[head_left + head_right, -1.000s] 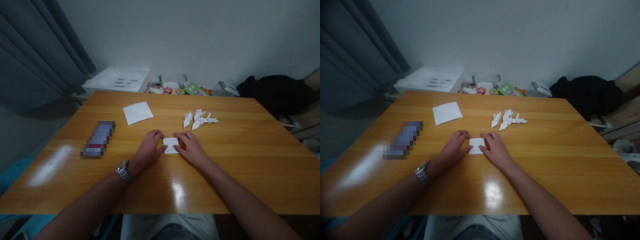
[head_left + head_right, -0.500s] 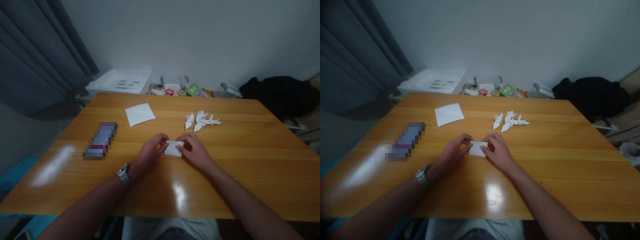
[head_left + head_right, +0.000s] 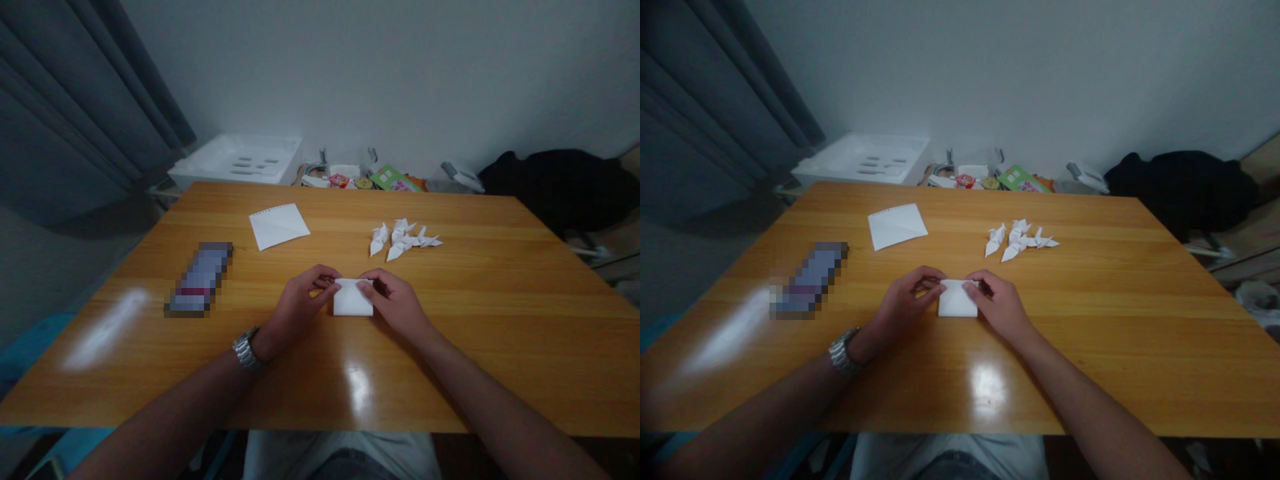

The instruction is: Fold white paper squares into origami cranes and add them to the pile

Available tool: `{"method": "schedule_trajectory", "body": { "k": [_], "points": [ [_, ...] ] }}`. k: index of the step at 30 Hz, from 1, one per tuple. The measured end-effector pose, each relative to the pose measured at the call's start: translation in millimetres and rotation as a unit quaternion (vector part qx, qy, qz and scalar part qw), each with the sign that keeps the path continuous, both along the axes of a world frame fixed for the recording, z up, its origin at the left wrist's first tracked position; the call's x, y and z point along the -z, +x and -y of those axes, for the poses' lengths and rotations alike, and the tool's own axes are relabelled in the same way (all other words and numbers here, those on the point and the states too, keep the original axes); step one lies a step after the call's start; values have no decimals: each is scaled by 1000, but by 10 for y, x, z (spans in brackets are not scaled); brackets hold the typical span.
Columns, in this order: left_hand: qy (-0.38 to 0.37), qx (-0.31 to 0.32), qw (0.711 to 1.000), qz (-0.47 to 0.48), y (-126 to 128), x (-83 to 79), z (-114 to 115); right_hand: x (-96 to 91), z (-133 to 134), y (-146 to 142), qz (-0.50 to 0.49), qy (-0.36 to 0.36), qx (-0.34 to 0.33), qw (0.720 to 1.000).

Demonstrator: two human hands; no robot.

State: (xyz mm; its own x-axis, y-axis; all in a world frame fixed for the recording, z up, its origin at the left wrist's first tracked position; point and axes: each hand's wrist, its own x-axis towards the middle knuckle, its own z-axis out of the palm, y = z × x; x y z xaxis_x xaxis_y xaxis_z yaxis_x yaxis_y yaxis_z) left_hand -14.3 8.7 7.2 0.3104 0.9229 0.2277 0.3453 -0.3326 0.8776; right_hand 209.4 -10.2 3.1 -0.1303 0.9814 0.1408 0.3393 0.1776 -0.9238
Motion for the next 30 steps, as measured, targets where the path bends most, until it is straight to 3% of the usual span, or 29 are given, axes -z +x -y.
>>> {"method": "schedule_trajectory", "body": {
  "k": [21,30],
  "points": [
    [-35,4,998,43,21,-2,5,-17,2,-8,10,19,-2,1000],
    [-125,-12,981,149,63,64,-46,-24,13,-13,22,35,9,999]
  ]
}}
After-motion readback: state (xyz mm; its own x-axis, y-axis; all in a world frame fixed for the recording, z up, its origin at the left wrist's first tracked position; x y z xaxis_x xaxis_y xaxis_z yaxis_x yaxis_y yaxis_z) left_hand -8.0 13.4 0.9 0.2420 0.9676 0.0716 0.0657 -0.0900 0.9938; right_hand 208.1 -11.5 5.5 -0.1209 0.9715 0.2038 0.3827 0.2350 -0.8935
